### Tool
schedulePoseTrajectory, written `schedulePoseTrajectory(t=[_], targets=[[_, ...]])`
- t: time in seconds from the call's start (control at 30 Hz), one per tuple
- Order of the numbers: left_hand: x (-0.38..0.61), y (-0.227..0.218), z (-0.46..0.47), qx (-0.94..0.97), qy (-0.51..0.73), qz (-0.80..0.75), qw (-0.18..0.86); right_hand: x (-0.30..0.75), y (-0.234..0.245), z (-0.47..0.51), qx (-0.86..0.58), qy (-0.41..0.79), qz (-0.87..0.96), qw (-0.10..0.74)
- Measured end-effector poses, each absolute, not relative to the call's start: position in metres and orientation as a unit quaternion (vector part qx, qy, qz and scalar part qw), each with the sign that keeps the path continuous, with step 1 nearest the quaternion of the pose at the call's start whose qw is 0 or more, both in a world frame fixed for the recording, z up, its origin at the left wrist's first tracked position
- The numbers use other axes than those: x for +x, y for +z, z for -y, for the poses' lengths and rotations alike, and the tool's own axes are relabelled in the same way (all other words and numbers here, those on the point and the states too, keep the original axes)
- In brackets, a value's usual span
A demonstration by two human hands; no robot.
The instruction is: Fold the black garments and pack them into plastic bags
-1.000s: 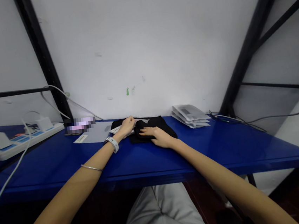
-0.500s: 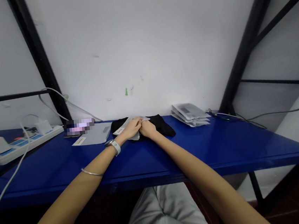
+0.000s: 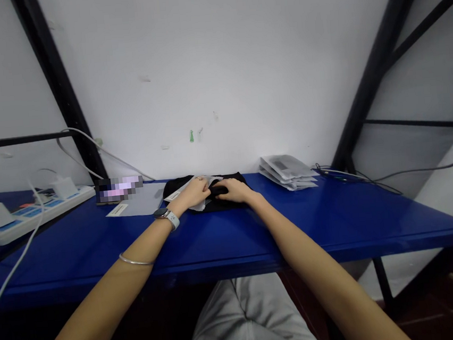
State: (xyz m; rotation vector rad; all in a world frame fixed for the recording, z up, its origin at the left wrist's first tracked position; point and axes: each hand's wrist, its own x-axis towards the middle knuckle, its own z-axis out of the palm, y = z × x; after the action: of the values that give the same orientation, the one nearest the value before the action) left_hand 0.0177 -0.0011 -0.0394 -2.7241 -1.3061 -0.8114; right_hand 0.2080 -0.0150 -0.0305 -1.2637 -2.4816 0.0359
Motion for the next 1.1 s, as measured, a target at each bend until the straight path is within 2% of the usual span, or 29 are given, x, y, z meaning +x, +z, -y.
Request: schedulePoseTrajectory(t=[0.1, 0.2, 0.43, 0.57, 0.67, 0.8, 1.03, 1.1], targets=[[0.016, -0.036, 0.004, -0.88, -0.224, 0.42, 0.005, 0.199, -0.038, 0.018, -0.494, -0.051, 0.85, 0.173], [0.017, -0.032, 0.003, -0.876, -0.241, 0.418, 0.001, 0.182, -0.04, 0.026, -0.536, -0.087, 0.816, 0.197], [0.023, -0.031, 0.001, -0.891, -0.273, 0.36, -0.041, 0.152, -0.044, 0.03, -0.608, -0.057, 0.752, 0.249], [0.018, -0.031, -0.001, -0.882, -0.278, 0.381, -0.021, 0.169, -0.039, 0.021, -0.504, 0.068, 0.806, 0.303], [0.013, -0.03, -0.001, -0.875, -0.286, 0.39, -0.018, 0.19, -0.033, 0.016, -0.403, 0.155, 0.86, 0.273], [0.012, -0.029, 0.0, -0.879, -0.276, 0.387, -0.034, 0.196, -0.037, 0.012, -0.345, 0.117, 0.907, 0.213], [0.011, -0.024, 0.003, -0.894, -0.264, 0.357, -0.058, 0.175, -0.05, 0.013, -0.361, 0.186, 0.876, 0.26], [0.01, -0.023, 0.004, -0.895, -0.261, 0.353, -0.073, 0.169, -0.05, 0.011, -0.392, 0.166, 0.869, 0.252]])
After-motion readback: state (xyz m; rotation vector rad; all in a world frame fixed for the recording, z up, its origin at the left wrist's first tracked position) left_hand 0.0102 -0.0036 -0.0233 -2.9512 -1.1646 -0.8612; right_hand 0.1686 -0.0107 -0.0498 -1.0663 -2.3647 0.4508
